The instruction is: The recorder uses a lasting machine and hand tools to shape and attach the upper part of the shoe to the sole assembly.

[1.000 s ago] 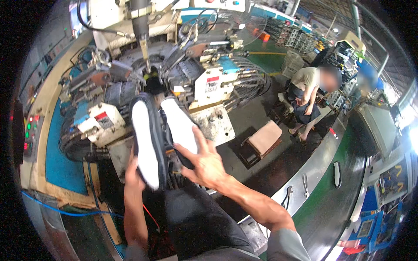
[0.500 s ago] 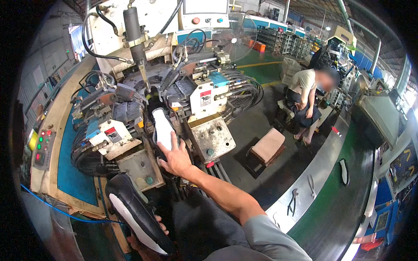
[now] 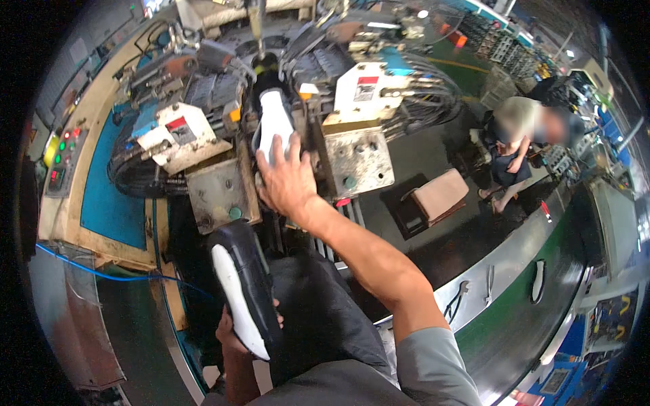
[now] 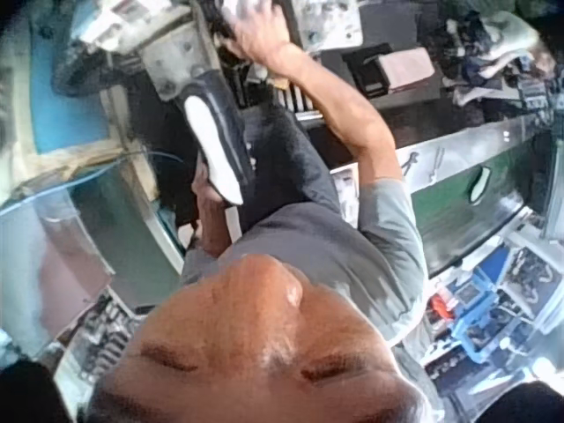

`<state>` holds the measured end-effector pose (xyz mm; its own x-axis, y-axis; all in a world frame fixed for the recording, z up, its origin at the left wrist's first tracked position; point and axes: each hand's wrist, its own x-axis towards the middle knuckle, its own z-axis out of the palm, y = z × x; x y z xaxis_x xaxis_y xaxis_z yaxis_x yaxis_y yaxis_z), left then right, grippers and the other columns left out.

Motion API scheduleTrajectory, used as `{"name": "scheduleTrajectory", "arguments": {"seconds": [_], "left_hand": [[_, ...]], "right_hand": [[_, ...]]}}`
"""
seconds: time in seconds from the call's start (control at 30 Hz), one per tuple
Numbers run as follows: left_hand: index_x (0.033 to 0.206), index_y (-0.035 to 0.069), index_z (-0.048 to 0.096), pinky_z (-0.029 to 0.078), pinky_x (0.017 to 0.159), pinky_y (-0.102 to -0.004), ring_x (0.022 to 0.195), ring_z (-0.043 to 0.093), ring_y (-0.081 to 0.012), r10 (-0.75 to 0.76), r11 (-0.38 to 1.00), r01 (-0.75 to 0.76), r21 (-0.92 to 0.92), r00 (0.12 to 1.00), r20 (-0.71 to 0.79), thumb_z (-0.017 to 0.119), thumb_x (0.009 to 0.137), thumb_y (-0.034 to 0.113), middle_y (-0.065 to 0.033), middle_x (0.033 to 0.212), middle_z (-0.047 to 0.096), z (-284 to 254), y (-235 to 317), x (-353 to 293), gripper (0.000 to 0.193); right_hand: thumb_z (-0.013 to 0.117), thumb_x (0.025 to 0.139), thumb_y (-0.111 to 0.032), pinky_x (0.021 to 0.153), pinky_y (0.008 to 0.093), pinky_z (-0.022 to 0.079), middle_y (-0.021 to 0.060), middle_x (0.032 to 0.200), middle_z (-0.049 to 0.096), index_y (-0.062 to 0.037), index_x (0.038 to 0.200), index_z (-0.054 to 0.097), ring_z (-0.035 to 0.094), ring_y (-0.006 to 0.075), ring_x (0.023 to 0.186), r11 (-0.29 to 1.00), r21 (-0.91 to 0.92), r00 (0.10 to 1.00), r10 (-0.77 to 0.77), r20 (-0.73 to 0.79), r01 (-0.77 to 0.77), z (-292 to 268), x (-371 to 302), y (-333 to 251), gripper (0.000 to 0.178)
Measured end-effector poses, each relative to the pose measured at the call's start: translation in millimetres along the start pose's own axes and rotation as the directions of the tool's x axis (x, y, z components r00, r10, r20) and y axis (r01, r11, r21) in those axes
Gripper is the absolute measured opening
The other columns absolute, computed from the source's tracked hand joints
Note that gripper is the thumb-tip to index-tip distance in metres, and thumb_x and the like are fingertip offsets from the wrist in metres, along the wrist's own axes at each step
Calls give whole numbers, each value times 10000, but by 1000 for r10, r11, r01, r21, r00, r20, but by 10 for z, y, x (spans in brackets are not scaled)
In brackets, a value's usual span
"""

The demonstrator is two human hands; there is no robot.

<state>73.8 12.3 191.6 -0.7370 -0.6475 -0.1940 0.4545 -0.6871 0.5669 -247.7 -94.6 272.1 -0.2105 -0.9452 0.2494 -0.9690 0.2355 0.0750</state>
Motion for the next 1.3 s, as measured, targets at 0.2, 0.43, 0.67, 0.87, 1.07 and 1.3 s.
{"name": "scheduleTrajectory", "arguments": {"seconds": [0.2, 0.43, 0.67, 0.87, 1.07, 1.3], "left_hand": [[1696, 84, 272, 624, 957, -668, 1174, 702, -517, -70, 993, 73, 90, 997, -37, 674, 926, 544, -358, 1434, 577, -154, -159, 440, 983], [1742, 41, 179, 412, 1238, -449, 1486, 517, -325, -201, 977, 200, 79, 980, 8, 649, 994, 431, -200, 1675, 439, -623, -375, 981, 965], [1749, 57, 180, 361, 1269, -471, 1519, 468, -337, -270, 960, 264, 95, 961, 64, 631, 1017, 392, -181, 1694, 417, -552, -388, 1356, 923], [1750, 49, 170, 332, 1292, -472, 1559, 430, -338, -170, 955, 169, 243, 985, -18, 601, 1042, 393, -190, 1714, 393, -459, -372, 1354, 898], [1746, 32, 143, 353, 1276, -444, 1552, 422, -311, -70, 957, 60, 284, 997, 26, 690, 1005, 418, -191, 1707, 368, -291, -287, 1261, 999], [1745, 33, 163, 401, 1240, -427, 1527, 441, -298, -61, 902, 37, 431, 997, 43, 701, 988, 364, -171, 1711, 347, 8, -401, 613, 985]], "right_hand": [[788, 916, -462, 1041, 680, 556, 278, 1597, 436, -150, 1571, 518, 362, 628, 1470, 994, 106, 995, -20, -97, 30, 188, 671, 121, 774], [710, 963, -523, 1154, 637, 515, 272, 1543, 529, -165, 1595, 523, 429, 610, 1442, 993, 117, 995, -19, -94, 30, 215, 1394, 436, 751], [735, 952, -512, 1164, 617, 508, 276, 1501, 571, -195, 1562, 566, 482, 605, 1408, 994, 108, 988, 22, -150, -6, 153, 1461, 358, 708], [775, 916, -516, 1116, 631, 530, 330, 1513, 542, -91, 1408, 684, 472, 608, 1446, 990, 135, 994, 53, -92, -40, -73, 1513, 215, 657], [697, 994, -530, 1259, 565, 401, 330, 1574, 502, -48, 1500, 622, 454, 481, 1519, 869, 378, 864, -103, -493, 320, 505, 839, 603, 703], [665, 1077, -525, 1258, 364, 345, 181, 1633, 498, -98, 1708, 353, 458, 281, 1504, -431, 833, 879, 161, 448, -346, 688, -1616, -212, 823]]}}
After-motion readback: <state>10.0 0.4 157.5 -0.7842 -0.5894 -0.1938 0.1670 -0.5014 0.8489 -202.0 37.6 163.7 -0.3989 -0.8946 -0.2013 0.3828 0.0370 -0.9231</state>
